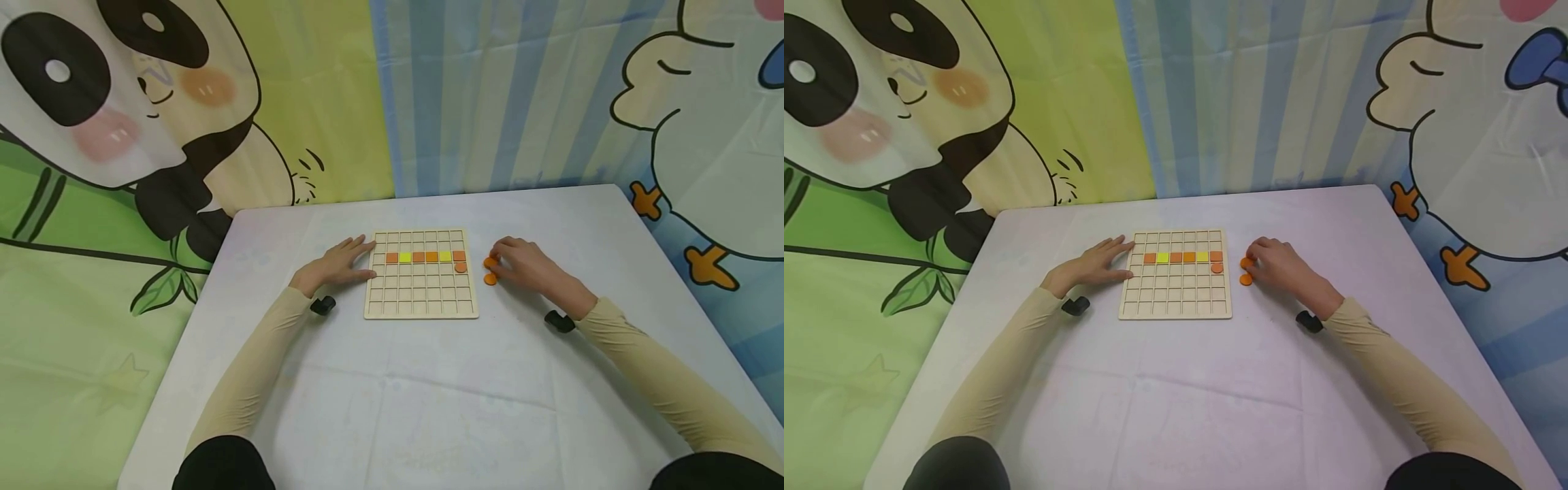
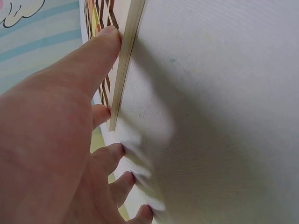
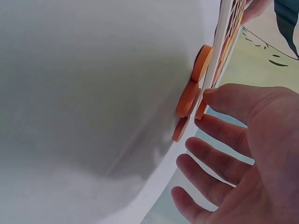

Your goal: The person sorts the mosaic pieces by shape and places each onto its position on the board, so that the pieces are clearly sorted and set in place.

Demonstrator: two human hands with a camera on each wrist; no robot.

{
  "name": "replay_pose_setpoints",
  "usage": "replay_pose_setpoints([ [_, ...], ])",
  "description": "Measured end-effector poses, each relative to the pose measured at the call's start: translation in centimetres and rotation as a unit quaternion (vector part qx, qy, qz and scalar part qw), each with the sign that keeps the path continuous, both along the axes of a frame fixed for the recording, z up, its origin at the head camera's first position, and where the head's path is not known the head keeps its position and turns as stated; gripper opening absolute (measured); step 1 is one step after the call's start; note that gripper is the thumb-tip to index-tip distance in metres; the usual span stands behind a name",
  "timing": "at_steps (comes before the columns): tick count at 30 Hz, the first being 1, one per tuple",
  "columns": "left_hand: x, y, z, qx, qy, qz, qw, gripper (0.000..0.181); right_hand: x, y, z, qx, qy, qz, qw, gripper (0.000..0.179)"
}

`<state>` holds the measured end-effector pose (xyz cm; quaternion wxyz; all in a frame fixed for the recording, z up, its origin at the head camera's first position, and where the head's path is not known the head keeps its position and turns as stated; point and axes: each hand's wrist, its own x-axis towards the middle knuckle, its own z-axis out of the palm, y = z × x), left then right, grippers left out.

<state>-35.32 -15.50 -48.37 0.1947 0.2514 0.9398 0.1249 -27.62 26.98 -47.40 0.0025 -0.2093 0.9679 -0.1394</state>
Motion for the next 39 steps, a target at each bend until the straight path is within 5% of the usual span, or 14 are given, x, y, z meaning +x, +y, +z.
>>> replay_pose_setpoints([
  [39,-0.1,0.0,0.0,-0.007,-0.002,0.003,1.0000,0.087,-0.6,-4.2,-0.1,-0.007,-0.003,0.050,0.9987,0.025],
])
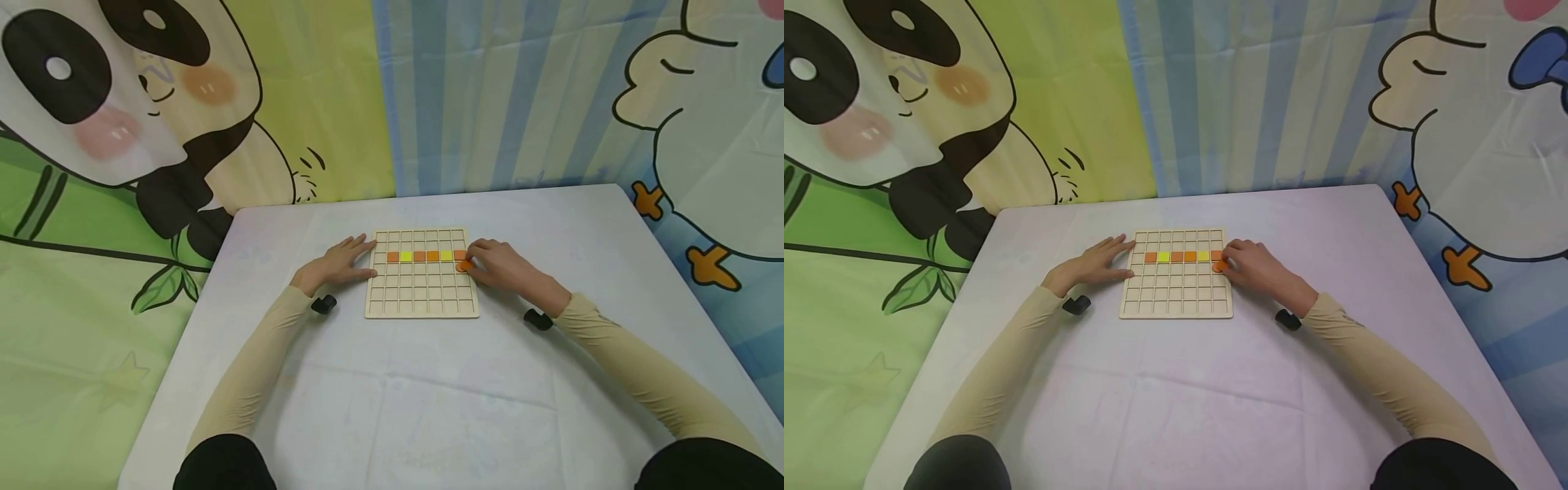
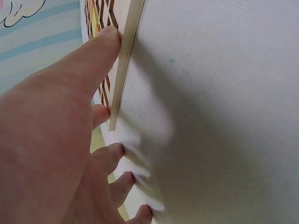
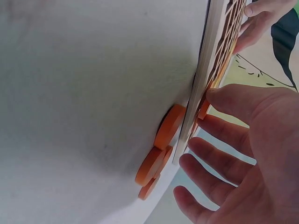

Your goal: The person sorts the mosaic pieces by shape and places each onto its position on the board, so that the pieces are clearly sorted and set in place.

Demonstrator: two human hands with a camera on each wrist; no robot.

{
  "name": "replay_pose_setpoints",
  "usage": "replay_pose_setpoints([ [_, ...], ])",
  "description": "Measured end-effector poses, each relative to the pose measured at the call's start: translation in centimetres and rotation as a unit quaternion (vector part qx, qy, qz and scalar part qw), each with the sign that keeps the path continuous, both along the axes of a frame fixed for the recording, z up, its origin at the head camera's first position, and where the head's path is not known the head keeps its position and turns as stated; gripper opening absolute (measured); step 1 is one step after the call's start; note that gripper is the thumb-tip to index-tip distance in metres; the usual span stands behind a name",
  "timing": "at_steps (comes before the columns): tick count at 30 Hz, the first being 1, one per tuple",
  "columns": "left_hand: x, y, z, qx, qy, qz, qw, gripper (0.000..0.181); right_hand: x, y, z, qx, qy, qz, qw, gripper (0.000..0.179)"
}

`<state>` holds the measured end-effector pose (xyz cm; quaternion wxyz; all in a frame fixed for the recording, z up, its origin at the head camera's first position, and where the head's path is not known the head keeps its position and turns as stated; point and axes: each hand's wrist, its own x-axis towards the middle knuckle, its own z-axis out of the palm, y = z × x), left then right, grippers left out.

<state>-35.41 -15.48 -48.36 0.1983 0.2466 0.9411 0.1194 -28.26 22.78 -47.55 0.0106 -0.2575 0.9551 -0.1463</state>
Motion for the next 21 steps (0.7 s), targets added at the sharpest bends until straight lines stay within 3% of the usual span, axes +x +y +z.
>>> replay_pose_setpoints([
  [21,-0.2,0.0,-0.1,0.004,-0.006,-0.001,1.0000,0.087,-0.3,-2.3,-0.7,-0.007,0.030,0.030,0.9991,0.023],
])
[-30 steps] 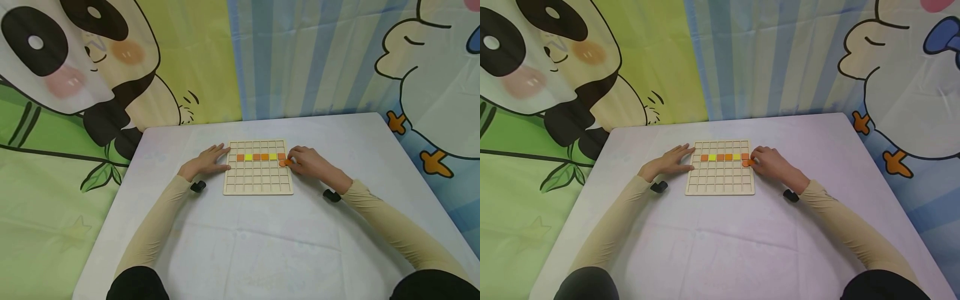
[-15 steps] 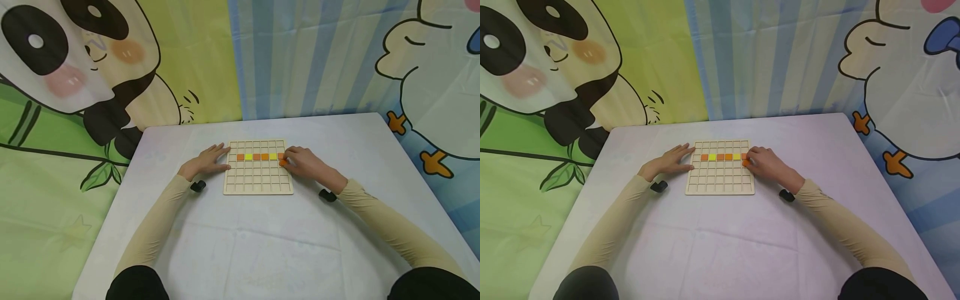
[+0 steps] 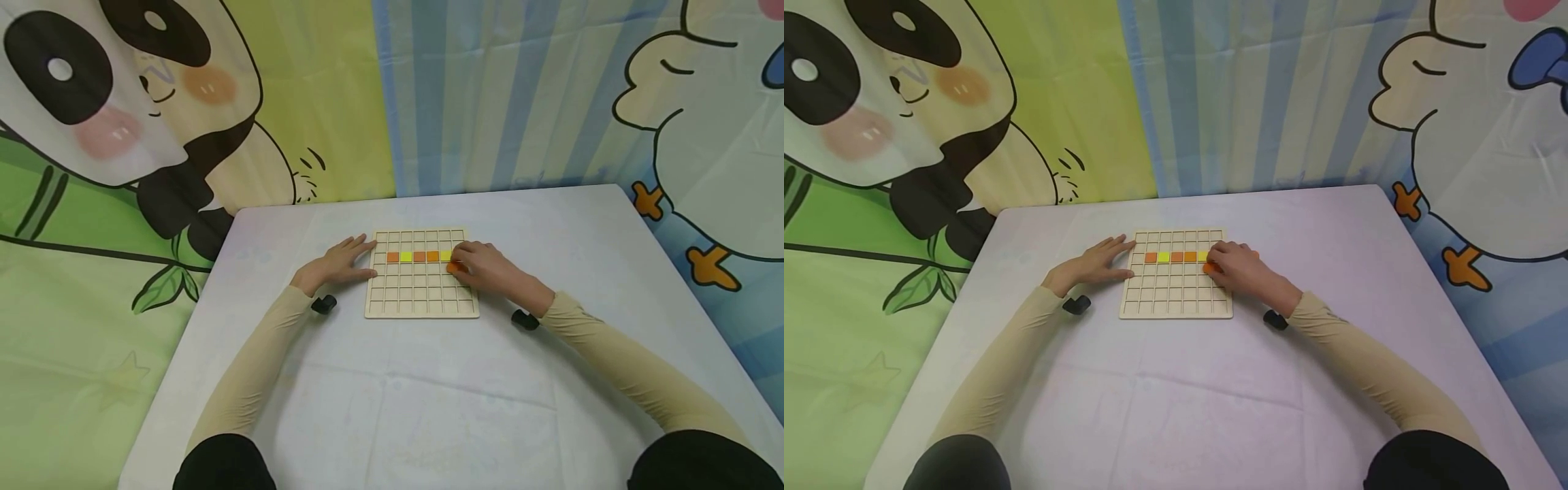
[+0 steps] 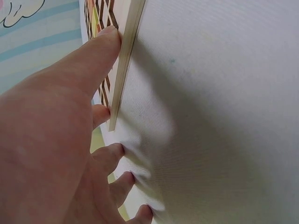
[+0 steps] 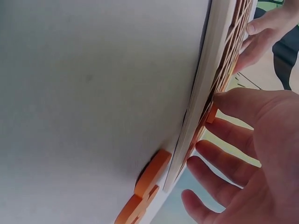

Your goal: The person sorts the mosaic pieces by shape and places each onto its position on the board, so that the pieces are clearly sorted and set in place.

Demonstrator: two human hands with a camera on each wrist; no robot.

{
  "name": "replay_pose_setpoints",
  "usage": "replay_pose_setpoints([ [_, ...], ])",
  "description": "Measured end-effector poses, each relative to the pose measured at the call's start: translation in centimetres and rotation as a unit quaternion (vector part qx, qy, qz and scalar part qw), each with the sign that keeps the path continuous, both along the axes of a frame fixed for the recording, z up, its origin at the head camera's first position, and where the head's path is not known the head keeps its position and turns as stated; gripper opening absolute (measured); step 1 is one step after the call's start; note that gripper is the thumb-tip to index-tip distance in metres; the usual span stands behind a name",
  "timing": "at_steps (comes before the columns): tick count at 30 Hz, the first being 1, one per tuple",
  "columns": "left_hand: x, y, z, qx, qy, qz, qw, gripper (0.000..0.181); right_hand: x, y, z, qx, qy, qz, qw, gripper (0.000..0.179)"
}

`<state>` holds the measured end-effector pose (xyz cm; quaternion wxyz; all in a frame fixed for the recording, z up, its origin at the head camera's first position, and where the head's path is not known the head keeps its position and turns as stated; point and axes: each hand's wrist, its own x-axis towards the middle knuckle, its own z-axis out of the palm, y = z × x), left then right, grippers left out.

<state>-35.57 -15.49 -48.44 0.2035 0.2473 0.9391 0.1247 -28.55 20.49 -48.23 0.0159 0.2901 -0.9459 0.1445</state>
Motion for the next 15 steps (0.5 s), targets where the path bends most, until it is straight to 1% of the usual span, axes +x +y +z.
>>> replay_pose_setpoints([
  [9,0.06,-0.02,-0.02,0.002,0.003,0.002,1.0000,0.086,-0.09,-0.64,-0.22,0.011,0.012,0.007,0.9998,0.023],
  [15,0.01,-0.04,-0.05,0.001,0.005,0.000,1.0000,0.087,-0.08,-0.60,-0.44,0.003,0.025,0.009,0.9996,0.022],
])
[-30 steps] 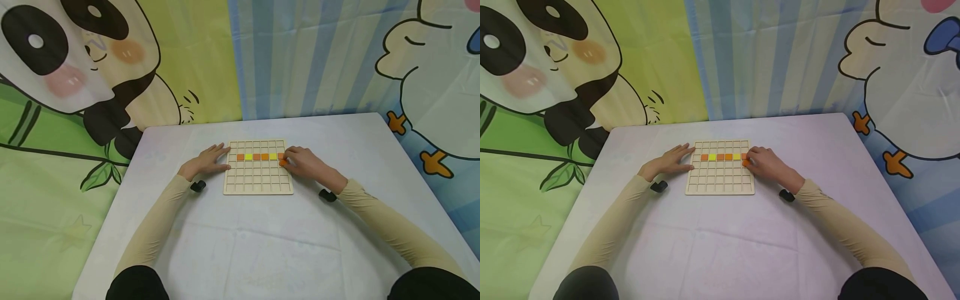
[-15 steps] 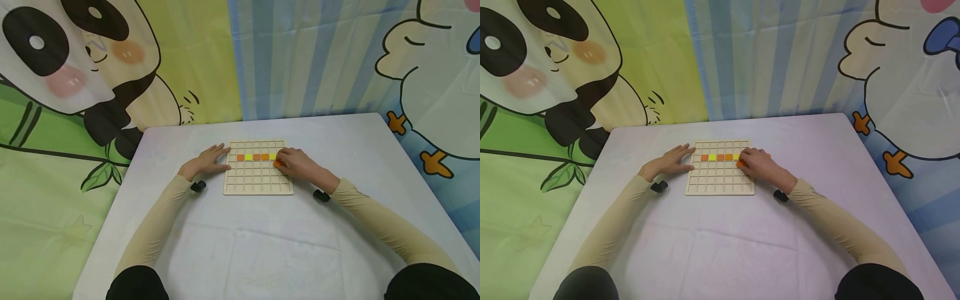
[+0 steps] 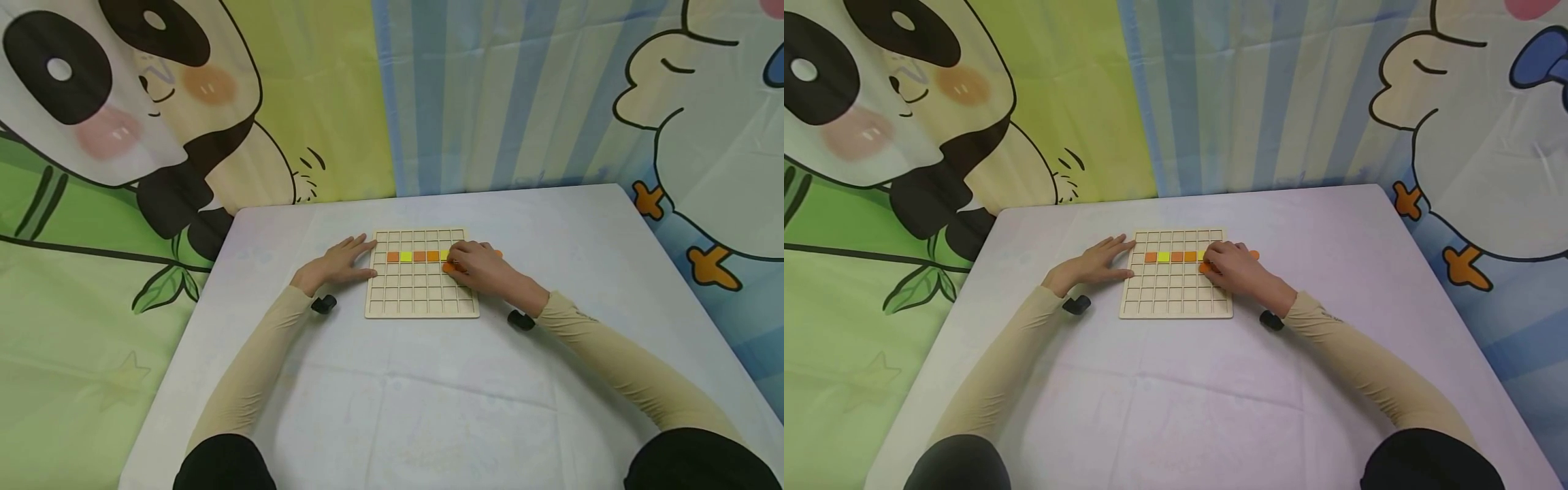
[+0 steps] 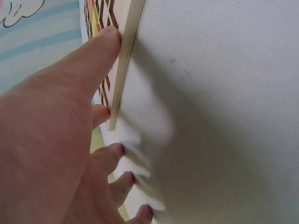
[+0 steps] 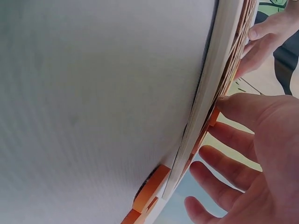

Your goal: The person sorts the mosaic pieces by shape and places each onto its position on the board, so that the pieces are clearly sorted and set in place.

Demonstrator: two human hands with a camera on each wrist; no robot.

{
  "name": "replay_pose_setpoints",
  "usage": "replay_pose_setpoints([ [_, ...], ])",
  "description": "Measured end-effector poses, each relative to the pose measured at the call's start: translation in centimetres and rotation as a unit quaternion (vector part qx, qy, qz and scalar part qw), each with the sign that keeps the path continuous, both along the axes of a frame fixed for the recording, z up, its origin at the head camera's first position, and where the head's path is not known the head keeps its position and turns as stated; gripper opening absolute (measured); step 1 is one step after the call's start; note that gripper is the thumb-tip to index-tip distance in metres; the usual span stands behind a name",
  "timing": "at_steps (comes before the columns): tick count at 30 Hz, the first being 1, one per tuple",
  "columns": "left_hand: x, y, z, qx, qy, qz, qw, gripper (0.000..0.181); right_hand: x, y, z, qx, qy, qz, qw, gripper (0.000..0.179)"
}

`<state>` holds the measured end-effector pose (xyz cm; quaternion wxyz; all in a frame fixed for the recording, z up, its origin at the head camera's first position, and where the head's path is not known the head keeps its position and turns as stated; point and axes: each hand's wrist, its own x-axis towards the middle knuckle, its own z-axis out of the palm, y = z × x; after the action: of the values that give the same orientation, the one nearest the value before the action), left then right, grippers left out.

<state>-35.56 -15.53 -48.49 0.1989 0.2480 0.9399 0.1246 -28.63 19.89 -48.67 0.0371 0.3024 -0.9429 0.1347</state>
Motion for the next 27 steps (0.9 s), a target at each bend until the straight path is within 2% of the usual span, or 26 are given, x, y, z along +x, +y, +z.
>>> replay_pose_setpoints([
  [15,-0.08,-0.04,-0.13,0.002,-0.002,0.001,1.0000,0.086,0.09,-0.05,0.06,-0.008,0.007,-0.009,0.9999,0.025],
  [27,-0.08,-0.01,-0.14,0.003,-0.004,0.003,1.0000,0.087,0.23,-0.09,0.30,-0.008,-0.002,-0.010,0.9999,0.024],
])
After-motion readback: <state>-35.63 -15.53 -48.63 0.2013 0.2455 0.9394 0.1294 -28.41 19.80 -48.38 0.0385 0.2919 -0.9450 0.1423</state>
